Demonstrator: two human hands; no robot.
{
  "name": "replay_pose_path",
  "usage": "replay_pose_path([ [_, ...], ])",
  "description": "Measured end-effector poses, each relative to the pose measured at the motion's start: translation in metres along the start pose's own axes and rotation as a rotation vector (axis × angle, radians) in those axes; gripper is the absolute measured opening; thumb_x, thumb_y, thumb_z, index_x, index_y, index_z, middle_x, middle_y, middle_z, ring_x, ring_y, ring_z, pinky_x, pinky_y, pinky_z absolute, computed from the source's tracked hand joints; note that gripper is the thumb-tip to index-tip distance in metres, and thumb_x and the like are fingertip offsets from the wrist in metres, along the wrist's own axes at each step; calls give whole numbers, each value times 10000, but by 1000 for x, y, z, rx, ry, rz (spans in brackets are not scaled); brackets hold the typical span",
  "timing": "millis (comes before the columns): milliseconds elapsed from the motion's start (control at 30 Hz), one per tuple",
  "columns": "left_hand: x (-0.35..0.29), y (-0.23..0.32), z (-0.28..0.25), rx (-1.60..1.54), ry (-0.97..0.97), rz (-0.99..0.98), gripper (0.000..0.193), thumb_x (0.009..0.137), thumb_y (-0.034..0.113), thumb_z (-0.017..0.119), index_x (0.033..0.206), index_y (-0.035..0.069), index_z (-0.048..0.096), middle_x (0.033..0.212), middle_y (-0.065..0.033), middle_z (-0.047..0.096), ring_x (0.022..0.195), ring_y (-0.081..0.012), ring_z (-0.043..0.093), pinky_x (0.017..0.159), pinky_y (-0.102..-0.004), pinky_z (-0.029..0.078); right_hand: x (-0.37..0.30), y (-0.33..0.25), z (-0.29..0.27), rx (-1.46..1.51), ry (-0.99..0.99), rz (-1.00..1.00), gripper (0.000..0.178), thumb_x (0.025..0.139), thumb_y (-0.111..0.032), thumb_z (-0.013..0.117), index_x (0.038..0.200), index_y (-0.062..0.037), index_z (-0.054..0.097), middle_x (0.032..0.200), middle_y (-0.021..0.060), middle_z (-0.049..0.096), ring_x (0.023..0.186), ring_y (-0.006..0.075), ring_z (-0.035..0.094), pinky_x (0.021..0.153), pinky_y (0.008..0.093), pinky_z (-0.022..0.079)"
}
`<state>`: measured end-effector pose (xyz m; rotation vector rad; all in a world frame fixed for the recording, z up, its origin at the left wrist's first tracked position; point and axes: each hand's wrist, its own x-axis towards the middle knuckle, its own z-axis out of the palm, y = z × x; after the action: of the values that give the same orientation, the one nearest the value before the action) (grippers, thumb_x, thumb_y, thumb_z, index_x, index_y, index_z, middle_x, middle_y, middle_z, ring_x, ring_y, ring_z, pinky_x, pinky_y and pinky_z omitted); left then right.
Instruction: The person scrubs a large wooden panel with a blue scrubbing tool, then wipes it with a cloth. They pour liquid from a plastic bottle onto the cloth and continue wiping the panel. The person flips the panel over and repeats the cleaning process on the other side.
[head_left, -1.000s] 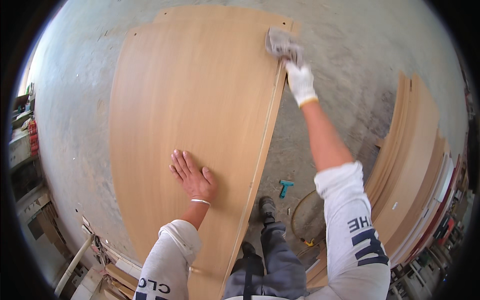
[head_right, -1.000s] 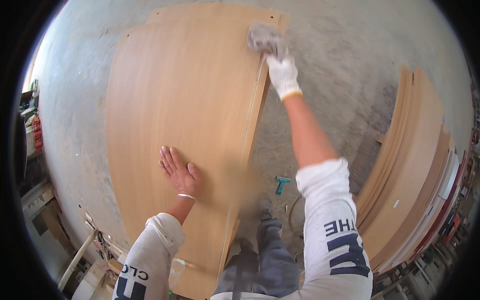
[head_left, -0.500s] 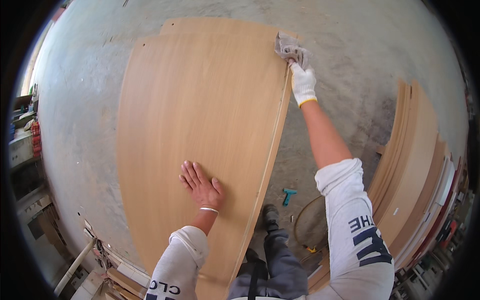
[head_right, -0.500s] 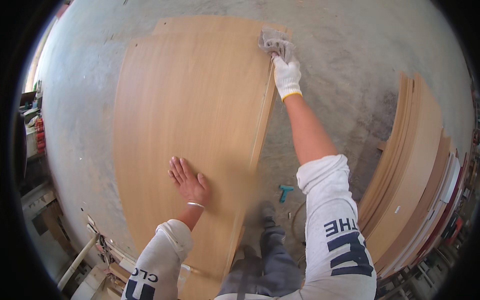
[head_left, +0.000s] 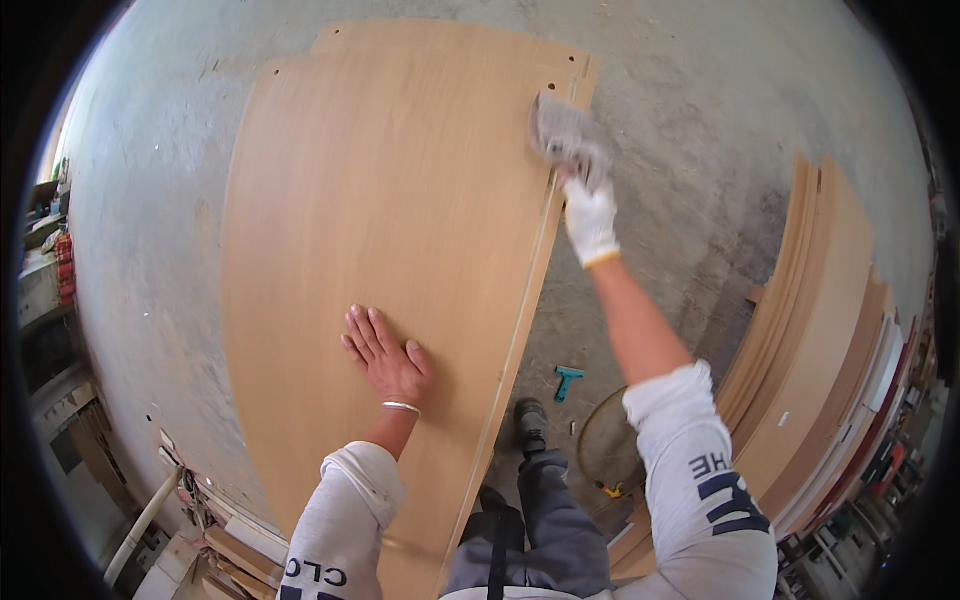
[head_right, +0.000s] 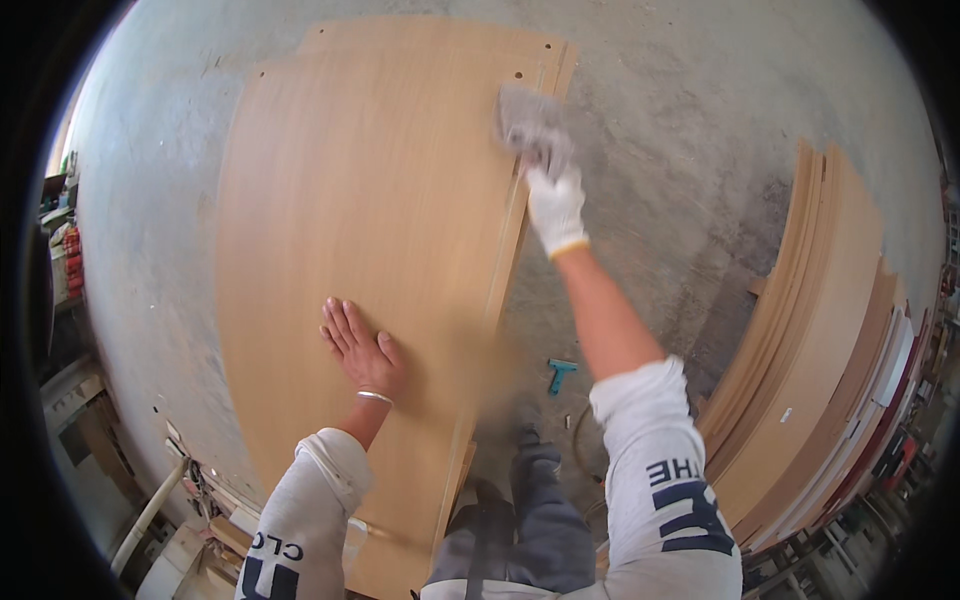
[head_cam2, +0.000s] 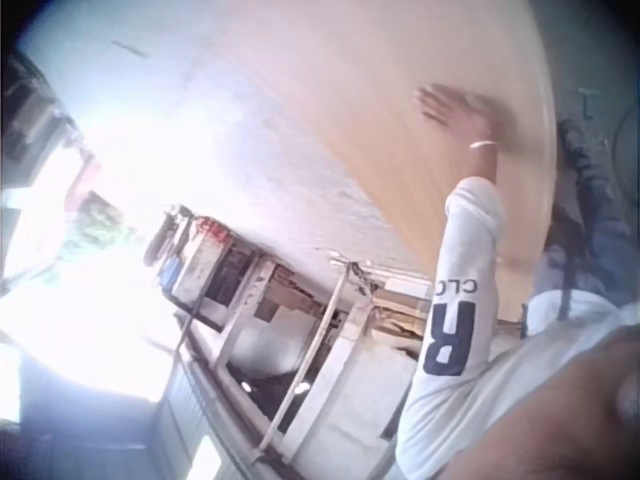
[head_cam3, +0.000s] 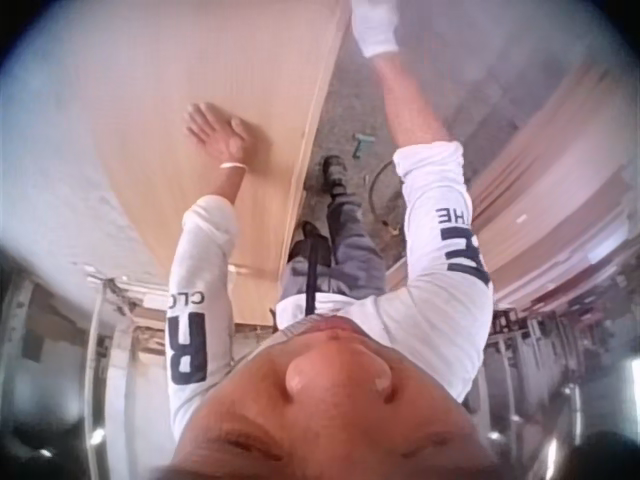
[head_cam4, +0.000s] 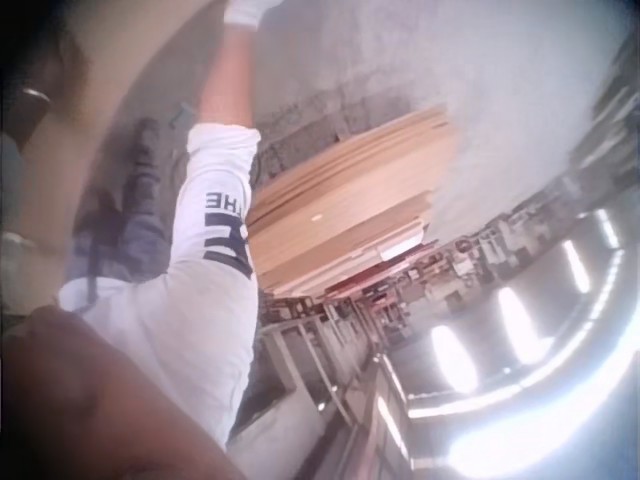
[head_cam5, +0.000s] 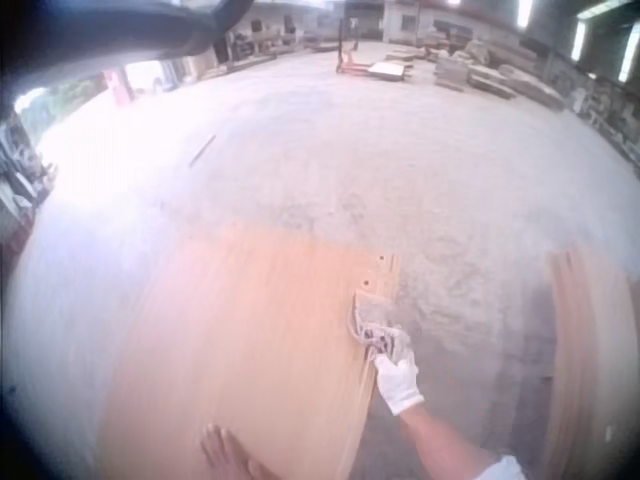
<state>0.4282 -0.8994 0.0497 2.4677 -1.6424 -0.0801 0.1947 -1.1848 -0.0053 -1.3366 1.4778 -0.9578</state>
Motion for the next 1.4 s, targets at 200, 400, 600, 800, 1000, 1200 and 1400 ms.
replay_pose_path([
  [200, -3, -1, -5, 16, 0, -6, 748, 956, 326, 425, 1575, -53, 244, 1672, -259, 195, 1568, -417, 135, 1260, -581, 48, -242, -23, -9, -346, -218, -300, 545, 1050, -293, 498, 1521, -38, 392, 1414, 95, 592, 1289, 231, 581, 1084, 380, 464],
  [400, -3, 6, -4, 5, 2, -20, 725, 949, 269, 446, 1569, -58, 260, 1667, -255, 211, 1566, -405, 148, 1266, -556, 59, -127, 5, -8, -4, -79, -304, 487, 932, -138, 683, 1395, -52, 557, 1303, 143, 677, 1191, 261, 651, 1056, 425, 484],
  [600, 1, 3, 0, 10, 53, -15, 697, 958, 267, 462, 1569, -18, 288, 1665, -216, 249, 1563, -378, 174, 1268, -537, 87, 67, -41, -16, -351, 45, 119, 551, 853, -519, 704, 1093, -25, 737, 1027, 263, 743, 1019, 410, 710, 874, 464, 534],
  [800, -4, -2, 2, 1, 49, -39, 702, 946, 284, 480, 1555, -22, 310, 1665, -213, 250, 1564, -373, 177, 1271, -536, 95, -157, 11, -3, 157, -135, -174, 342, 899, 4, 611, 1231, -76, 637, 1172, 65, 667, 1014, 159, 560, 850, 330, 505],
  [1000, -3, 1, 1, -1, 34, -44, 703, 935, 259, 499, 1549, -29, 313, 1663, -212, 252, 1562, -368, 181, 1272, -531, 101, -208, 18, -21, 17, -170, -323, 370, 895, 32, 622, 1252, -65, 610, 1243, 105, 626, 1174, 219, 505, 906, 340, 458],
  [1200, -1, 2, 1, -16, 46, -45, 695, 925, 226, 503, 1547, -21, 316, 1652, -211, 273, 1557, -373, 193, 1263, -541, 117, -65, -49, -23, 860, 448, 161, 203, 940, -201, 749, 956, -33, 635, 786, -1, 581, 576, 100, 492, 494, 285, 365],
  [1400, -6, 1, -2, -8, 3, -46, 714, 921, 241, 498, 1549, -33, 299, 1653, -233, 251, 1559, -395, 170, 1262, -552, 96, -141, -28, -12, 45, -81, -307, 407, 875, 3, 677, 1278, -48, 640, 1101, 88, 695, 876, 164, 642, 775, 335, 536],
])
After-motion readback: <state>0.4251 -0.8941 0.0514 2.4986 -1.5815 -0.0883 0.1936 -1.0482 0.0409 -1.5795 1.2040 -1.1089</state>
